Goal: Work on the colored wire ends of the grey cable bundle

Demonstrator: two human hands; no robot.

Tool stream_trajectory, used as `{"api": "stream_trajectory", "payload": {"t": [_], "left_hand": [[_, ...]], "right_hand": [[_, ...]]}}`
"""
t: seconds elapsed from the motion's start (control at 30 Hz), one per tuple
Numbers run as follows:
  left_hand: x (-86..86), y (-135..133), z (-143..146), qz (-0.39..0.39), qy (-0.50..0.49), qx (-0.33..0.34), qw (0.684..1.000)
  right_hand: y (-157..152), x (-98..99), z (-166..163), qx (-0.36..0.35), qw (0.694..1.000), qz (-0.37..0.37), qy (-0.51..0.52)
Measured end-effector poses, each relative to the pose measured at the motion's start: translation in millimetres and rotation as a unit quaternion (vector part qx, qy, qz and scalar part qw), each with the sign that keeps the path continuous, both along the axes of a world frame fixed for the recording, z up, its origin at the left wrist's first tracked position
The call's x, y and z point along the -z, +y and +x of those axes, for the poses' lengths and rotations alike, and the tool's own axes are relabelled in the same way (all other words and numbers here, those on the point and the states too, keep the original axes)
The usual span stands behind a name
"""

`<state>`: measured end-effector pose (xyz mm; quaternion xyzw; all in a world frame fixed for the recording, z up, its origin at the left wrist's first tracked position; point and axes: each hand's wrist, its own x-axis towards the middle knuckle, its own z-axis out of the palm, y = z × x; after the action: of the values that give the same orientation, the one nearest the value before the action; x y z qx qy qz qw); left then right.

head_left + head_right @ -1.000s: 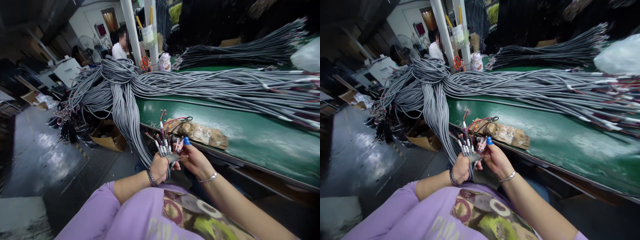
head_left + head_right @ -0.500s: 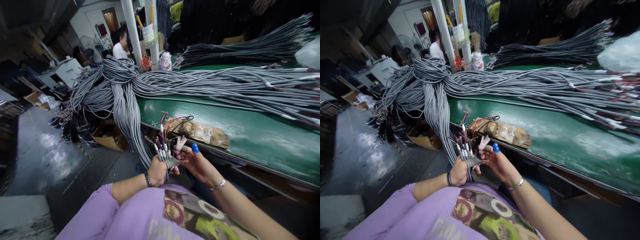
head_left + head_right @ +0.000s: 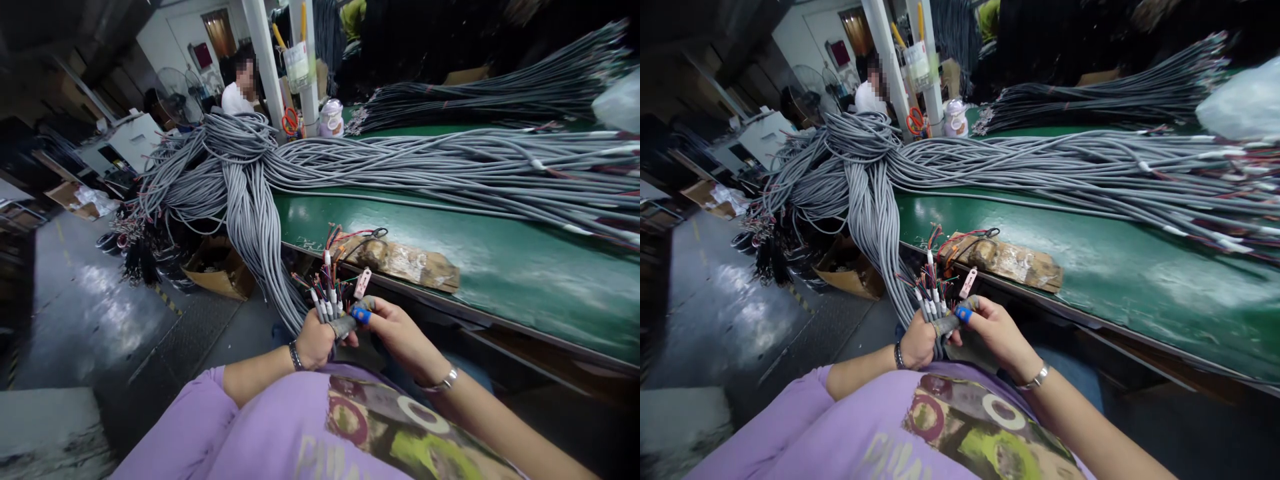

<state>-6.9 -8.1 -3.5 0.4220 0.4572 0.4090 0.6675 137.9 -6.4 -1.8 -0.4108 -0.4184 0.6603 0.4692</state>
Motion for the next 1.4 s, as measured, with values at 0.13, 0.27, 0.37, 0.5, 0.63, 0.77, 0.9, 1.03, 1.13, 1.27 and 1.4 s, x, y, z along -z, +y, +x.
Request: {"api": "stream_trajectory", "payload": {"t": [0.13, 0.27, 0.37, 0.5, 0.63, 0.77, 0.9, 1.03, 1.13, 1.27, 1.4], "left_hand": [[-0.5, 1.2, 0.0, -0.031, -0.013, -0.034, 0.999], [-4.5, 3.7, 0.7, -0.066, -0.028, -0.060, 0.996], [-8.1, 5.7, 1.1, -0.076, -0.047, -0.064, 0.994], [-11.7, 7.6, 2.5, -0.079, -0.067, -0.048, 0.993], [-11.4, 9.4, 4.6, -0.081, -0.070, -0.018, 0.994], [-9.2, 11.7, 6.3, -0.083, -0.072, -0.014, 0.994], [-9.8, 13.4, 8.6, -0.088, -0.074, -0.023, 0.993], [-11.4, 14.1, 10.9, -0.088, -0.070, -0.014, 0.994], [-11.0, 14.1, 12.0, -0.086, -0.066, -0.012, 0.994], [-7.6, 14.5, 12.5, -0.084, -0.062, -0.011, 0.994], [-5.8, 14.4, 12.9, -0.080, -0.051, -0.010, 0.995]], "right_hand": [[-3.0, 3.6, 1.2, 0.020, 0.999, 0.031, -0.012], [-5.6, 11.7, 7.7, 0.022, 0.997, 0.073, -0.012], [0.2, 21.5, 12.5, 0.018, 0.998, 0.033, 0.055], [19.8, 28.9, 14.1, 0.038, 0.985, -0.076, 0.148], [37.0, 23.5, 9.3, 0.007, 0.981, -0.101, 0.168], [39.5, 19.3, 2.7, 0.038, 0.988, -0.055, 0.138], [34.4, 22.7, -0.3, 0.177, 0.983, 0.035, 0.015], [34.3, 24.9, -3.8, 0.138, 0.989, 0.008, 0.050], [38.9, 24.0, -7.5, 0.059, 0.981, -0.066, 0.170], [45.2, 23.8, -9.1, 0.077, 0.966, -0.088, 0.232], [44.8, 26.9, -9.4, 0.078, 0.963, -0.085, 0.245]]}}
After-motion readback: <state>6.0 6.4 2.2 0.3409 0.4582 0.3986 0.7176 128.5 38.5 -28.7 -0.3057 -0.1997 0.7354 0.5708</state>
